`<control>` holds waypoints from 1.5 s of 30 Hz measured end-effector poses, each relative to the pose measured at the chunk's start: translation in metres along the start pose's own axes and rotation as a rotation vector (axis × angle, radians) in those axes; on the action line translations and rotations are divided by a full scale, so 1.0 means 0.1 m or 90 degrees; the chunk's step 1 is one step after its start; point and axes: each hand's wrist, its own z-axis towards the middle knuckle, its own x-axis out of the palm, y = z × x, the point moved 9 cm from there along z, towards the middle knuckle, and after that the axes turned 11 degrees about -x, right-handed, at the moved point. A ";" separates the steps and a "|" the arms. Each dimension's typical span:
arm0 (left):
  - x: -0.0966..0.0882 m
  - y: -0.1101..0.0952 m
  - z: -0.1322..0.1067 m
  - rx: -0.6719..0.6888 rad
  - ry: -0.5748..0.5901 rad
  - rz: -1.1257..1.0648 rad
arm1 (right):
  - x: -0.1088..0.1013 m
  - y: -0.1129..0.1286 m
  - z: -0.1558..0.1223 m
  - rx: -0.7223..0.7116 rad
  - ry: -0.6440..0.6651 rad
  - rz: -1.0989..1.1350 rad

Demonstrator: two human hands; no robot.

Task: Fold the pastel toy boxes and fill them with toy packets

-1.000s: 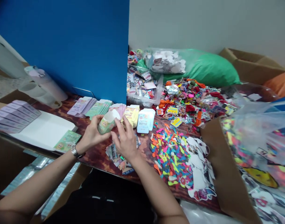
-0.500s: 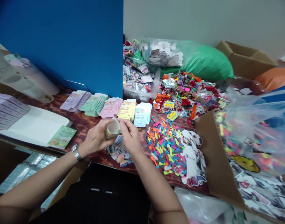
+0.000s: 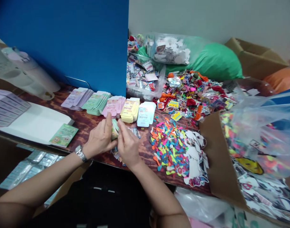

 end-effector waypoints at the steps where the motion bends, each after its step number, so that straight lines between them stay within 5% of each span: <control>1: 0.00 -0.01 0.00 0.000 -0.001 0.010 | 0.04 0.03 -0.04 -0.022 0.004 -0.015; 7: 0.03 -0.01 -0.02 0.006 0.021 0.017 | 0.21 -0.01 -0.18 -0.017 0.059 0.026; 11: -0.26 0.09 0.01 0.039 -0.141 -0.059 | 0.12 -0.51 -0.19 0.208 -0.052 0.209; 14: -0.38 0.24 0.04 0.024 -0.223 -0.281 | 0.12 -0.80 -0.26 0.349 -0.169 0.364; 17: -0.24 0.23 0.10 0.049 -0.162 -0.465 | 0.20 -0.75 -0.22 0.329 -0.150 0.436; 21: -0.04 0.15 0.08 0.076 -0.071 -0.529 | 0.23 -0.57 -0.17 0.260 -0.045 0.391; 27: 0.20 0.20 -0.01 0.008 0.028 -0.500 | 0.10 -0.47 -0.17 0.181 0.025 0.239; 32: 0.22 0.15 0.00 0.066 0.135 -0.464 | 0.02 -0.27 0.03 -0.022 0.227 0.185; 36: 0.15 0.00 0.01 0.171 0.310 -0.491 | 0.07 -0.36 0.12 0.083 0.317 0.375; 39: 0.15 -0.03 0.02 0.160 0.436 -0.578 | 0.12 -0.42 0.13 0.120 0.307 0.406; 42: 0.22 0.14 0.07 0.046 0.400 -0.594 | 0.10 -0.59 -0.02 0.125 0.295 0.202; 45: 0.35 0.42 0.06 -0.099 0.302 -0.523 | 0.15 -0.79 -0.35 0.125 0.404 -0.108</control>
